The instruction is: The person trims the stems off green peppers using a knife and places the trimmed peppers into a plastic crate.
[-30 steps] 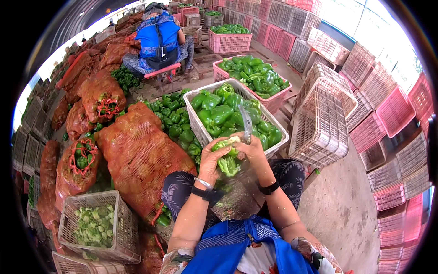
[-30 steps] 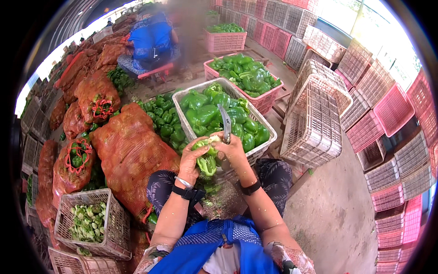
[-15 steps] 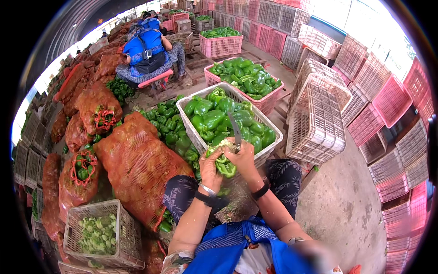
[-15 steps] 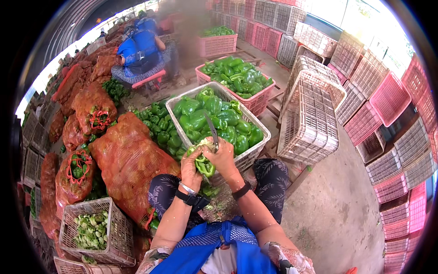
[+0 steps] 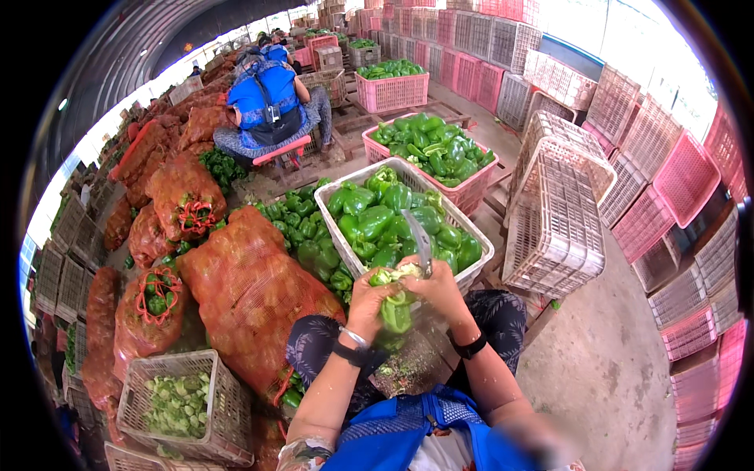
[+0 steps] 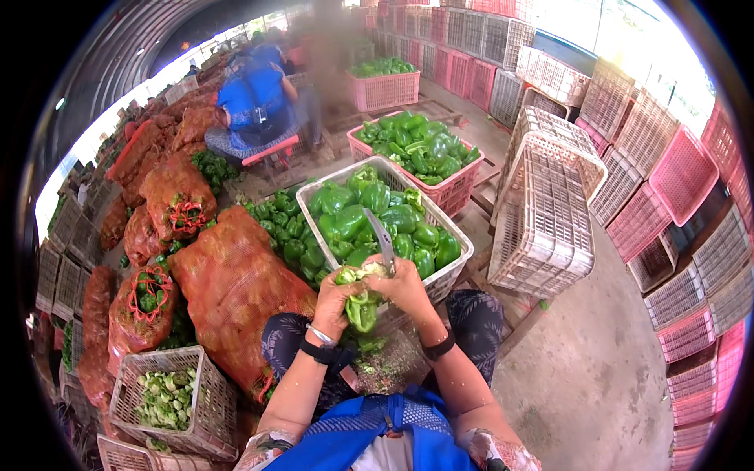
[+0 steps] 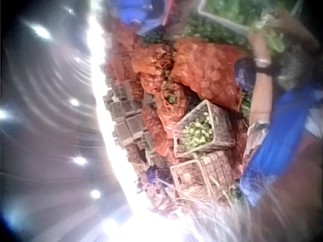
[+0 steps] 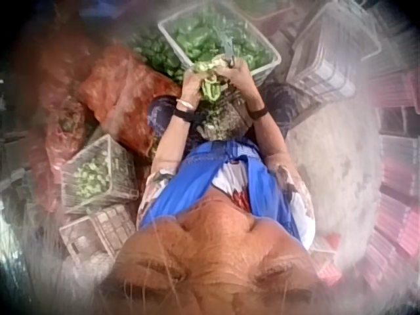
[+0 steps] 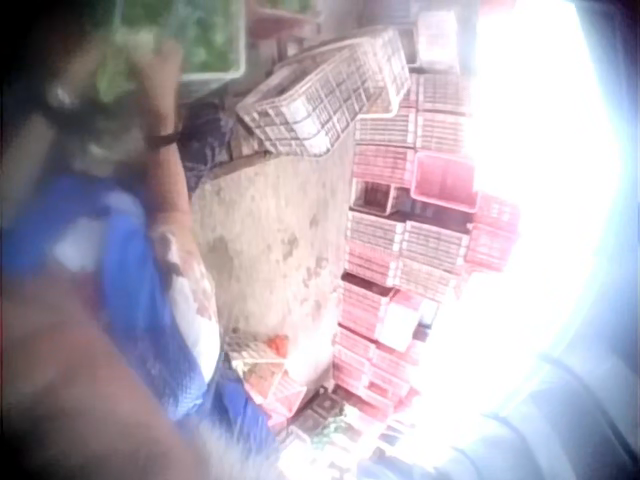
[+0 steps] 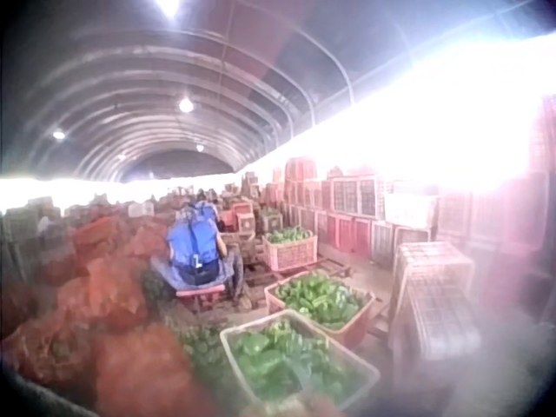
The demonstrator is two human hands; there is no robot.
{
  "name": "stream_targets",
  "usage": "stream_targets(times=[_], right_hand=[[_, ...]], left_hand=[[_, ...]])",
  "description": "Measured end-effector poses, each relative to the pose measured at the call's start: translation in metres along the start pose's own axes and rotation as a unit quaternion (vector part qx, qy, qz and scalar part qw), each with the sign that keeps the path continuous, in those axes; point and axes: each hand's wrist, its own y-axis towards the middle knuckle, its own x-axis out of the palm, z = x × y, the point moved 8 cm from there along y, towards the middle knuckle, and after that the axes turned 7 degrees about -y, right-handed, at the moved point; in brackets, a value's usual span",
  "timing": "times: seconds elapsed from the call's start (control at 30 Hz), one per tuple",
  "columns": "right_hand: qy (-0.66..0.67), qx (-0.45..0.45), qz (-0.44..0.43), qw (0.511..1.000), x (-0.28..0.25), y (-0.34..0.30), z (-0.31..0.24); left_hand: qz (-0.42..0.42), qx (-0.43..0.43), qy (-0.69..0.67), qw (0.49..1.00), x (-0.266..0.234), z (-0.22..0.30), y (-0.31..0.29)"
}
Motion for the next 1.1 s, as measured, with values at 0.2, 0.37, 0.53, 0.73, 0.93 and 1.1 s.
stream_targets(times=[0.2, 0.37, 0.53, 0.73, 0.93, 1.1], right_hand=[[-0.203, -0.154, 0.159, 0.954, -0.016, -0.01, -0.032], [-0.34, -0.295, 0.229, 0.863, -0.045, -0.007, -0.079], [-0.15, -0.193, 0.353, 0.903, -0.138, -0.028, -0.088], [0.016, -0.066, 0.458, 0.886, -0.187, -0.075, -0.038], [0.061, -0.109, 0.458, 0.88, -0.192, -0.088, -0.03], [0.041, -0.153, 0.435, 0.887, -0.195, -0.088, -0.034]], left_hand=[[0.04, 0.033, -0.028, 0.998, 0.017, -0.004, 0.005], [0.07, -0.039, -0.052, 0.995, 0.057, -0.003, 0.012], [0.06, 0.086, 0.059, 0.993, 0.054, 0.059, 0.093], [0.059, 0.436, 0.501, 0.745, 0.082, 0.157, 0.225], [-0.114, 0.242, 0.82, 0.506, 0.087, 0.018, 0.355], [-0.181, 0.022, 0.885, 0.429, 0.049, -0.067, 0.381]])
